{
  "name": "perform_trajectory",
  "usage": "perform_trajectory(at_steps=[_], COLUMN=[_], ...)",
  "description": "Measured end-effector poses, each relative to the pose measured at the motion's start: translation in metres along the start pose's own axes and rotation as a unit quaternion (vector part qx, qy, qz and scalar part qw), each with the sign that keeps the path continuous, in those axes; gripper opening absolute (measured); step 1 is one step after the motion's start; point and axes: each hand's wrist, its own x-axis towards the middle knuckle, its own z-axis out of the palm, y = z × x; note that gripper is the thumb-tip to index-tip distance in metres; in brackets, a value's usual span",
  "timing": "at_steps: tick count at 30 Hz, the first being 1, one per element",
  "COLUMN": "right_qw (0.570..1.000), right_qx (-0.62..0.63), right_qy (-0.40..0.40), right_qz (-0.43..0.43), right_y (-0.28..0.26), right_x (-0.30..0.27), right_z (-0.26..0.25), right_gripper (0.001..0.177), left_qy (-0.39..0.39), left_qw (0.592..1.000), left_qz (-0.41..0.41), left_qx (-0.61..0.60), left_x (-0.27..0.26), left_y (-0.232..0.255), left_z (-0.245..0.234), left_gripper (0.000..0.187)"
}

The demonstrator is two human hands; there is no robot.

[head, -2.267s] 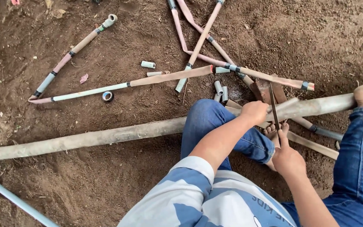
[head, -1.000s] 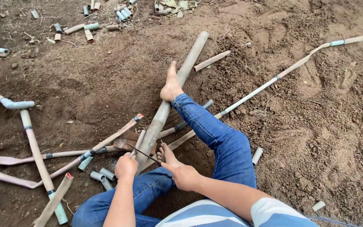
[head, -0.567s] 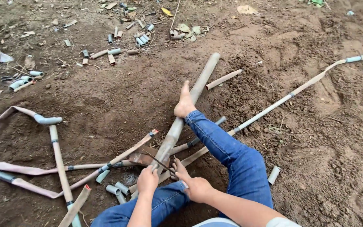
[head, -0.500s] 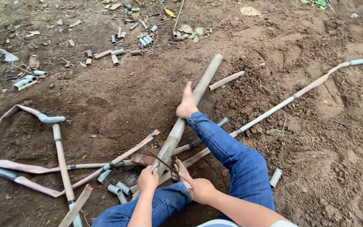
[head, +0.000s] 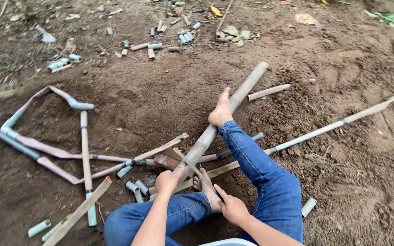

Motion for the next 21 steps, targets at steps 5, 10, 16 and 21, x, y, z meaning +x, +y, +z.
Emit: perform_trajectory(at_steps=[5, 10, 16, 21], right_qw=[0.999, 0.726, 0.938, 0.662], right_qx=[0.008, -0.617, -0.239, -0.664], right_qy=[0.003, 0.028, 0.121, 0.056], right_qz=[-0.037, -0.303, -0.221, -0.343], right_y=[0.013, 0.019, 0.038, 0.048], right_x=[-0.076, -0.045, 0.046, -0.080], right_z=[0.009, -0.003, -0.006, -0.004], right_gripper=[0.121, 0.103, 0.093, 0.112], left_qy=[0.019, 0.051, 0.056, 0.042], left_qw=[0.998, 0.996, 0.977, 0.969], left_qz=[-0.036, -0.011, 0.028, 0.027], left_qx=[-0.049, -0.079, -0.202, -0.241], left_x=[-0.031, -0.040, -0.022, -0.020], left_y=[0.029, 0.024, 0.002, 0.011], left_z=[-0.044, -0.077, -0.063, -0.064], left_gripper=[0.084, 0.081, 0.068, 0.067])
